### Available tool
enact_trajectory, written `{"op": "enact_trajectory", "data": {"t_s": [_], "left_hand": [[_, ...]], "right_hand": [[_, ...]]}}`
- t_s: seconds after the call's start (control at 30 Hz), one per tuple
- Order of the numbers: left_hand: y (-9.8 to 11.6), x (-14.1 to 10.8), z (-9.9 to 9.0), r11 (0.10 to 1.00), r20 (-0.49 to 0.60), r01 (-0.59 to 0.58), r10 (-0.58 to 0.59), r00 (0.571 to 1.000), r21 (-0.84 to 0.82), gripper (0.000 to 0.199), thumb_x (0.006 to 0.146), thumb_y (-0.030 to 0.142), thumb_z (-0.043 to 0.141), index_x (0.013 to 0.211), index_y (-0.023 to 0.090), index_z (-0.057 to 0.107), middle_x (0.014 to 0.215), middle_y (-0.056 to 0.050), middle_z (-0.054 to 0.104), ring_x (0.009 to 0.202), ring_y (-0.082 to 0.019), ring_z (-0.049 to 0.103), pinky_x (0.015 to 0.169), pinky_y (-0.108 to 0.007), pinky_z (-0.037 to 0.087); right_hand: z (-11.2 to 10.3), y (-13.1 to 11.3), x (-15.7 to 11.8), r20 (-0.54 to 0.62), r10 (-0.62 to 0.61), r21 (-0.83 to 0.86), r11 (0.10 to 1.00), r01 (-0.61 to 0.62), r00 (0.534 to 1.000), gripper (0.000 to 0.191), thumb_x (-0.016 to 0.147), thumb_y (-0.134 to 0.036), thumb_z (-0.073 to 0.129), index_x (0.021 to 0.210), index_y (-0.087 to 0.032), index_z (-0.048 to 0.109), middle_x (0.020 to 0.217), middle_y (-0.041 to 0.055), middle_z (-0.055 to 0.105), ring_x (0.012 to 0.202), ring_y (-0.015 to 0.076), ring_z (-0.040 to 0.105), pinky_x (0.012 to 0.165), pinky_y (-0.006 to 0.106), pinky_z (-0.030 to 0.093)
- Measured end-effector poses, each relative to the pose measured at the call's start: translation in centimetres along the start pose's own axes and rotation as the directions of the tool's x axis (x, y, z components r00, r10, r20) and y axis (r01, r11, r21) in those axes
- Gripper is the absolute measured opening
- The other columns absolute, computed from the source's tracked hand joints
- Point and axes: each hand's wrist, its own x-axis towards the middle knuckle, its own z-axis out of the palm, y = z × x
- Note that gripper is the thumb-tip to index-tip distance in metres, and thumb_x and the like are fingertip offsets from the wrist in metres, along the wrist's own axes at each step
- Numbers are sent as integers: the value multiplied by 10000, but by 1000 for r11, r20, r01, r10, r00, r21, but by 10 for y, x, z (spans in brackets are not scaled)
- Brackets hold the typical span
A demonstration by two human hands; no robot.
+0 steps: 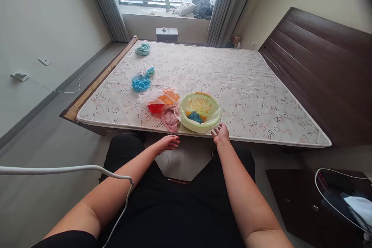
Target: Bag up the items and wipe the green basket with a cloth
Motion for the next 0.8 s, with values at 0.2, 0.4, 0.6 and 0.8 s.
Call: {"op": "enact_trajectory", "data": {"t_s": [0.2,0.4,0.6,0.8], "left_hand": [[17,23,-17,994,-209,-15,37,977,108,479,714,452,798,1103,201,678,1250,-113,719,919,-204,704,714,-278,498],[37,44,-49,985,-391,-83,138,910,153,410,747,420,767,1076,199,660,1299,-121,706,1105,-265,692,737,-292,503],[34,53,-42,988,-256,-154,154,954,23,553,736,483,818,1194,215,664,1425,-147,641,1164,-295,695,781,-307,533],[33,47,-9,962,-84,-215,203,976,-167,617,801,530,787,1351,311,610,1552,-99,538,1270,-301,638,903,-383,560]], "right_hand": [[-13,-7,3,14,22,35,999,-23,1000,196,923,-434,530,1034,-274,549,1281,25,535,1057,161,625,747,274,604],[-25,-11,6,68,-5,37,999,2,998,243,915,-469,531,1080,-292,558,1349,47,542,1064,185,643,719,292,599],[-25,-7,8,126,-81,-125,987,97,989,315,861,-496,655,1112,-319,583,1313,30,594,1074,196,639,626,257,568],[-22,-8,8,258,43,9,999,-47,965,251,836,-344,732,960,-265,528,894,-19,675,737,161,704,597,273,567]]}}
